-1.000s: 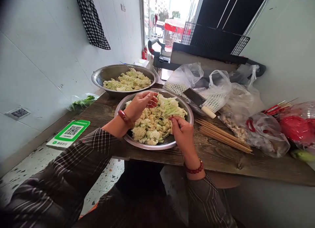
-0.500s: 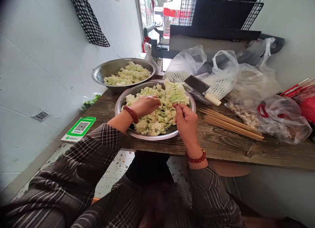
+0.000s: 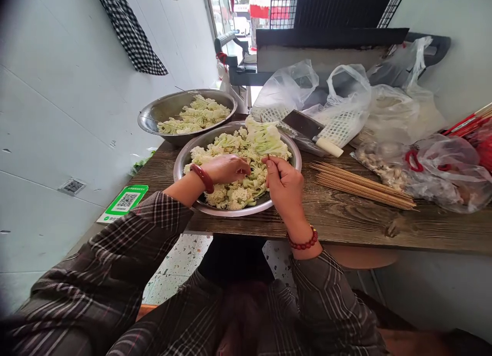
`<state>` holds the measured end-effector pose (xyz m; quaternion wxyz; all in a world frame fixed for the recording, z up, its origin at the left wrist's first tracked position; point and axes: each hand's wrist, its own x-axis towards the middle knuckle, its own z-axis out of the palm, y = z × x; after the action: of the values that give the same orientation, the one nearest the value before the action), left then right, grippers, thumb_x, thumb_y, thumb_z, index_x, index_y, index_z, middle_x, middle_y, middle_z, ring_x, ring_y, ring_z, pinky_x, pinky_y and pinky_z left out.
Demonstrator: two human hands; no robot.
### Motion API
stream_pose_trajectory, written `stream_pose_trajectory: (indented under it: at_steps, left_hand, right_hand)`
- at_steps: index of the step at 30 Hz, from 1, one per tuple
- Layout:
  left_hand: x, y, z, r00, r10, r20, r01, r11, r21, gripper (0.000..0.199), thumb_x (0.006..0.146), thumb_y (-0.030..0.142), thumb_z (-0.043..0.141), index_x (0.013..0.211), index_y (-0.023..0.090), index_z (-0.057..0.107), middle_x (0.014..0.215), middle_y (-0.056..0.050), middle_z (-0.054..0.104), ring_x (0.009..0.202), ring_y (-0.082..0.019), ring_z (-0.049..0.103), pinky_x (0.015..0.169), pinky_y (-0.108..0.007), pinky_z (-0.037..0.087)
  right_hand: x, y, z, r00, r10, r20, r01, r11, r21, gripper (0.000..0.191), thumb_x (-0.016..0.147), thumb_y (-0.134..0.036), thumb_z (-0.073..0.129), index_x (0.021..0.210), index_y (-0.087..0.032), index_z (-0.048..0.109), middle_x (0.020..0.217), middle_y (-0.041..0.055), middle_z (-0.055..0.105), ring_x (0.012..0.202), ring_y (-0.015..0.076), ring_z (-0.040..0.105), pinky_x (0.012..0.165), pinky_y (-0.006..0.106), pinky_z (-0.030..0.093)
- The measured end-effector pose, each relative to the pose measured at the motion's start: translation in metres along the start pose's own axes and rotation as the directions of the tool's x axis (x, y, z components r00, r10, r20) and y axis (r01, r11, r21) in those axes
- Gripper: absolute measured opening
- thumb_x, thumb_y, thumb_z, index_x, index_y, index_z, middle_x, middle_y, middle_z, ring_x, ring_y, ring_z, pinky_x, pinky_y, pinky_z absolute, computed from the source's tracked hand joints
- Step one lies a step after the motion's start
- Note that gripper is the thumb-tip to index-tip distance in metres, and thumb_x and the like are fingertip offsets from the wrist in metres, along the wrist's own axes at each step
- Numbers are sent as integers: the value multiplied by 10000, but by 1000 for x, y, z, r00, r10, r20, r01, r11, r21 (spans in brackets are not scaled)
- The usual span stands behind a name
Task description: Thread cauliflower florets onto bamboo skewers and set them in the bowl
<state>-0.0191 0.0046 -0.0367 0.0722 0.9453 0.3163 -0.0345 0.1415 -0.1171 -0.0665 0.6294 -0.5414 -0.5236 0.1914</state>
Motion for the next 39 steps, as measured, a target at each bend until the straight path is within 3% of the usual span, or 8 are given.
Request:
stream_pose_trajectory:
  at_steps: [6,12,19,26,29,32,35,39]
  left_hand:
    - [4,-1,6,988,126,89,-126,992,-12,347,725,113,608,993,254,778,947,-19,742,845,-163,634,736,-235,417]
    - [3,2,4,998,29,-51,-28,1000,6,221,826,184,523,797,200,742,874,-45,727,791,-163,617,710,-258,400]
    - [6,5,6,990,87,114,-96,993,74,183,743,210,644,880,198,765,937,-55,718,872,-187,629,753,-265,418]
    - [2,-8,-1,990,15,-142,-49,970,-236,101,779,152,602,772,156,703,812,-34,696,755,-139,604,700,-248,419]
    - [2,-12,-6,954,-189,-232,26,824,-566,60,829,167,595,815,141,647,711,-13,637,667,-119,605,605,-232,408]
    - [1,-10,-9,937,-298,-182,4,531,-847,54,861,159,589,812,139,581,661,4,591,622,-119,653,546,-215,417]
    - [-1,-7,-10,929,-335,-158,-67,268,-961,103,848,166,650,817,133,558,664,7,593,618,-130,691,535,-209,450]
    - [-4,-9,-13,896,-414,-162,-154,52,-987,140,834,161,686,844,129,550,675,14,615,599,-123,698,548,-206,488]
  right_hand:
    - [1,-3,0,999,-33,-3,33,999,-27,328,967,-426,529,976,-176,741,501,-62,536,466,114,490,548,261,406]
    - [1,-4,-1,1000,-25,3,25,1000,-17,321,963,-418,534,982,-172,739,500,-60,542,465,116,492,536,259,403]
    - [0,-2,-1,1000,-30,0,30,1000,1,306,963,-415,538,976,-180,735,506,-60,542,470,117,494,538,264,413]
    - [0,-3,-1,1000,-10,2,10,1000,-7,307,962,-423,533,973,-190,732,499,-60,534,454,119,480,509,262,390]
    - [0,-4,0,1000,14,5,-14,1000,0,322,957,-442,538,983,-187,731,504,-57,538,450,115,475,506,259,389]
    - [0,-5,0,1000,17,-4,-17,1000,-10,341,953,-459,540,977,-180,735,504,-54,532,459,115,478,516,259,396]
    - [0,-5,0,1000,19,-14,-19,1000,-13,359,950,-473,545,982,-173,740,509,-48,531,466,120,487,512,262,396]
    - [-1,-2,0,999,24,-32,-24,1000,-1,371,954,-483,543,986,-174,745,521,-42,528,470,124,493,509,266,385]
